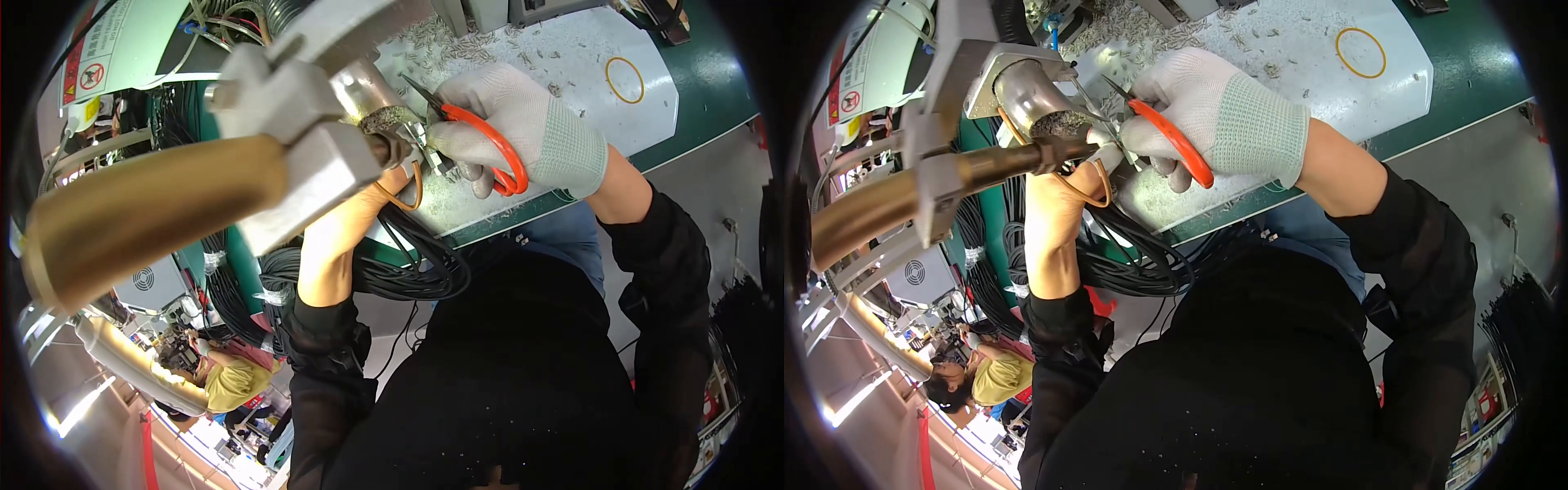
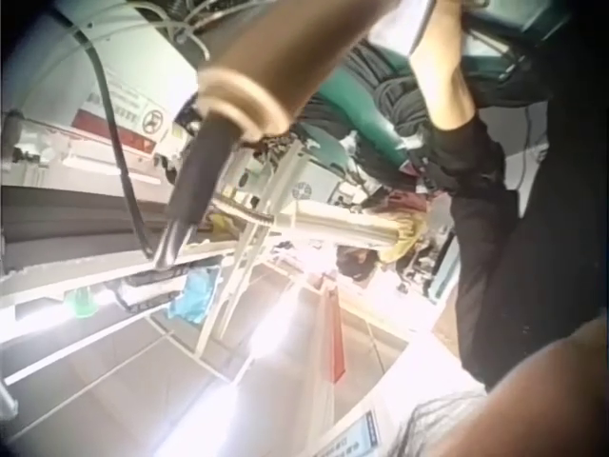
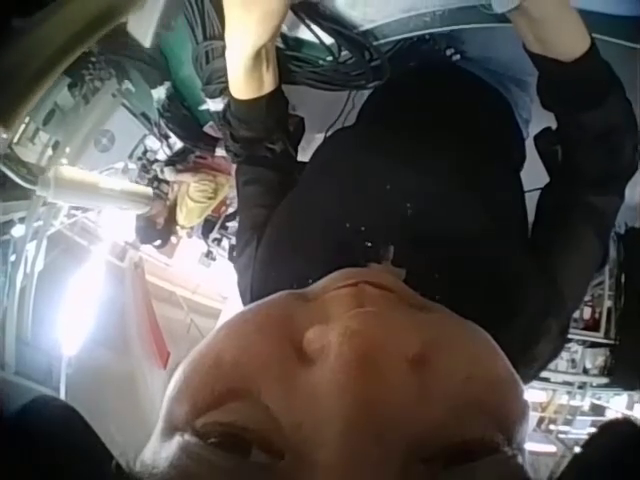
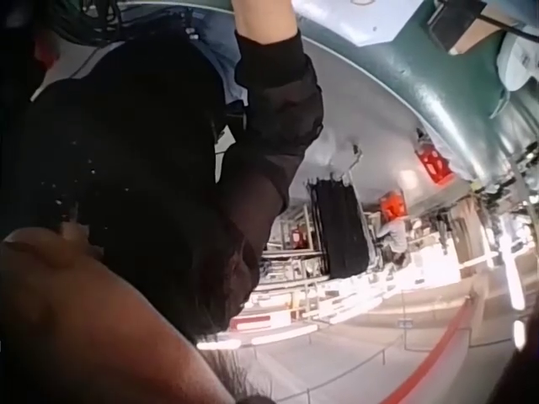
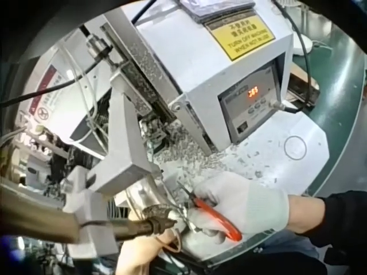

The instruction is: The person uses shears to trim the ends of wires on a bundle of connectors, processing them one by one and placing the finished pieces on the workbench.

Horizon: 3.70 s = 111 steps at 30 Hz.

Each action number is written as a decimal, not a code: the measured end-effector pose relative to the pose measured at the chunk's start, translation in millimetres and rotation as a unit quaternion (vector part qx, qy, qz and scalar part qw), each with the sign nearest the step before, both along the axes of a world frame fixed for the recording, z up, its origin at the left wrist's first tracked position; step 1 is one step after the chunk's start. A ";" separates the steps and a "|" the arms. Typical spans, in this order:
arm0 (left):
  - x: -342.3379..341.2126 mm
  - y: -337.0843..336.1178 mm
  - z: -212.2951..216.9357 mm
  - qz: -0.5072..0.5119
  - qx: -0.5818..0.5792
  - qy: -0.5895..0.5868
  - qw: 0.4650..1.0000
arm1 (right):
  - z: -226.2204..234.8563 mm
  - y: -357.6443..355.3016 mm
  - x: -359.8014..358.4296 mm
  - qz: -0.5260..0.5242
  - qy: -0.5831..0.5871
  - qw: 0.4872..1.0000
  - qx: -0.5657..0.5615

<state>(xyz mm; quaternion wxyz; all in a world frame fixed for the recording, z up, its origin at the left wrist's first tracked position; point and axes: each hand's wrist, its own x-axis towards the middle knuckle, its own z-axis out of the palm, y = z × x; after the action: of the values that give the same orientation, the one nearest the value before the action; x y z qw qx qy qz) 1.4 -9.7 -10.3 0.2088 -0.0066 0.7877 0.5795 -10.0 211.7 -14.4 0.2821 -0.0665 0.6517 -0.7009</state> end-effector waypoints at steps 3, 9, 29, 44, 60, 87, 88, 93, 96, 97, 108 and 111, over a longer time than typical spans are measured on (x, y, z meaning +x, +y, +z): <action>1.5 -3.2 -3.8 -0.015 -0.029 0.027 0.999 | 2.4 1.4 0.7 0.008 0.003 1.000 0.015; 2.0 -5.3 -7.3 -0.004 -0.003 0.046 0.999 | 2.7 0.7 0.6 0.007 0.012 1.000 0.012; 85.9 -4.1 20.9 0.039 0.340 -0.065 0.937 | 43.3 40.1 74.9 -0.086 0.292 0.837 0.454; 103.8 33.0 47.8 0.025 0.212 -0.036 0.976 | 59.2 26.0 106.2 -0.038 0.161 0.979 0.122; 105.8 42.8 41.1 0.112 0.076 0.167 0.977 | 25.0 5.5 106.2 -0.233 0.556 0.760 0.243; 108.3 44.9 43.0 0.099 0.144 0.083 0.981 | 24.5 -7.1 124.6 -0.132 0.429 0.861 0.238; 107.9 44.8 42.6 0.109 0.142 0.082 0.980 | 25.9 -7.5 125.4 -0.131 0.428 0.862 0.237; 102.3 42.2 35.5 0.113 0.101 0.106 0.983 | 25.8 -9.3 129.4 -0.070 0.211 0.968 0.118; 95.6 35.9 23.4 0.144 0.048 0.094 0.984 | 16.0 -7.9 125.3 -0.086 0.227 0.962 0.124; 90.6 29.1 18.5 0.143 0.047 0.093 0.984 | 13.8 -3.6 119.9 -0.110 0.228 0.957 0.141; 8.1 8.4 -9.7 0.070 0.214 -0.107 0.968 | 4.8 -0.4 10.2 -0.034 0.023 0.996 0.076; 2.6 9.3 -5.4 0.058 0.168 -0.097 0.979 | 2.6 1.4 -1.7 -0.007 -0.005 0.999 0.047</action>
<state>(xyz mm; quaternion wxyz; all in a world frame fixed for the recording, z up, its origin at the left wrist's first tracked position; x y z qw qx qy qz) 4.0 -0.4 -15.7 0.2481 -0.0734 0.6534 0.7114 -11.7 213.2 -11.8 0.2838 -0.0453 0.6826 -0.6720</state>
